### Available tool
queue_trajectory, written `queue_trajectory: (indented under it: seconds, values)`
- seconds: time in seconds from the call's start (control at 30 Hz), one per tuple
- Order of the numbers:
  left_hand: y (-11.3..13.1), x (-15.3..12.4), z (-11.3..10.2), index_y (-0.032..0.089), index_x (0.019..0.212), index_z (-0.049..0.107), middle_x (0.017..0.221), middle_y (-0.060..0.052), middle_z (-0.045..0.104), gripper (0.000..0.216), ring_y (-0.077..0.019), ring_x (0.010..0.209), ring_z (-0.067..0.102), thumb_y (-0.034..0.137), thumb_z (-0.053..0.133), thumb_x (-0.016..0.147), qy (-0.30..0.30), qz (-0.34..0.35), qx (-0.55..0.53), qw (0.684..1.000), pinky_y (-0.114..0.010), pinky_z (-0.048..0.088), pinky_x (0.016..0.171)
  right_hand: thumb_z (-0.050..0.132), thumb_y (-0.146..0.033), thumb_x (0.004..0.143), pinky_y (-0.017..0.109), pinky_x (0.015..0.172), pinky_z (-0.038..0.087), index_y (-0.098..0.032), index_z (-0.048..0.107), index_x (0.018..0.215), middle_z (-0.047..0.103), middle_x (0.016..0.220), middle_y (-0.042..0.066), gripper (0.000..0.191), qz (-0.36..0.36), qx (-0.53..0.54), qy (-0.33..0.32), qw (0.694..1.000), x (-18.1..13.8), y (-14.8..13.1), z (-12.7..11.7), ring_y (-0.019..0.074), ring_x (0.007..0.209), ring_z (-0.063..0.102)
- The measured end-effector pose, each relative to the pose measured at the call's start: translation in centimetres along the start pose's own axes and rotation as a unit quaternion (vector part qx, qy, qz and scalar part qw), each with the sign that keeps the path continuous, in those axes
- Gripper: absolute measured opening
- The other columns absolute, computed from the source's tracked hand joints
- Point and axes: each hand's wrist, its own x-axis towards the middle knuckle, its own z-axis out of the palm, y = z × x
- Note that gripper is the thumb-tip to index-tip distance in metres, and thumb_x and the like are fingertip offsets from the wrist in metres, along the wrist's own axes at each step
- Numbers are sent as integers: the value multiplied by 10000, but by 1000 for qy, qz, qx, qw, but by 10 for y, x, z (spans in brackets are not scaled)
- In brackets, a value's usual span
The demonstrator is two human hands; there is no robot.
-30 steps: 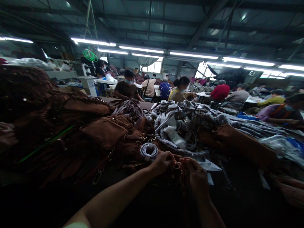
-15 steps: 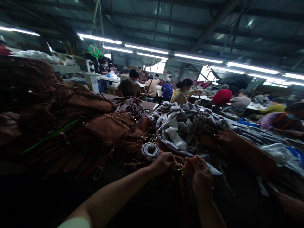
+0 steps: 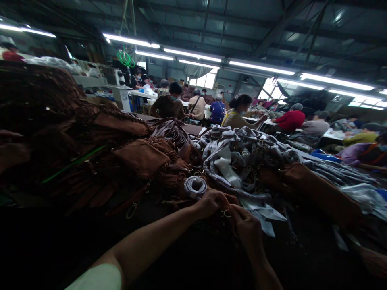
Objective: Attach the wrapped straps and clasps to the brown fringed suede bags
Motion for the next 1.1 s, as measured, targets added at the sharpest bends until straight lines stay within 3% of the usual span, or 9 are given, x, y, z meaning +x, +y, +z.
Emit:
queue_trajectory:
  seconds: [0.2, 0.6, 0.93, 1.1]
  values:
    - [7, -4, 1, 130, 782, 536, 733, -26, 663, 276, -139, 663, 606, 202, 728, 596, 7, -24, -27, 999, -238, 454, 605, 608, -515, 750, 324, 706, 526, -201, 733, 938, 727, 934, 80, 387, 8, -5, -10, 1000, 2, 3, -1, 256, 840, 673]
    - [1, -4, -1, 126, 763, 536, 708, -19, 628, 298, -136, 656, 591, 270, 744, 606, 13, -23, 5, 1000, -228, 439, 585, 590, -524, 757, 323, 691, 522, -180, 731, 945, 729, 898, 87, 416, 6, -17, -3, 1000, 3, 5, 1, 250, 789, 668]
    - [13, -4, 0, 122, 728, 551, 712, -16, 640, 275, -133, 672, 596, 215, 761, 578, 2, -22, -4, 1000, -241, 464, 624, 595, -514, 764, 335, 752, 524, -205, 736, 927, 724, 961, 69, 377, -1, -15, -24, 1000, 1, 4, 0, 259, 875, 668]
    - [5, -2, -2, 121, 726, 549, 683, 3, 627, 258, -109, 622, 566, 158, 734, 550, 5, -54, -17, 998, -213, 437, 579, 590, -497, 779, 330, 753, 526, -235, 732, 943, 720, 986, 51, 340, -22, -46, -34, 998, 1, 8, 1, 252, 888, 670]
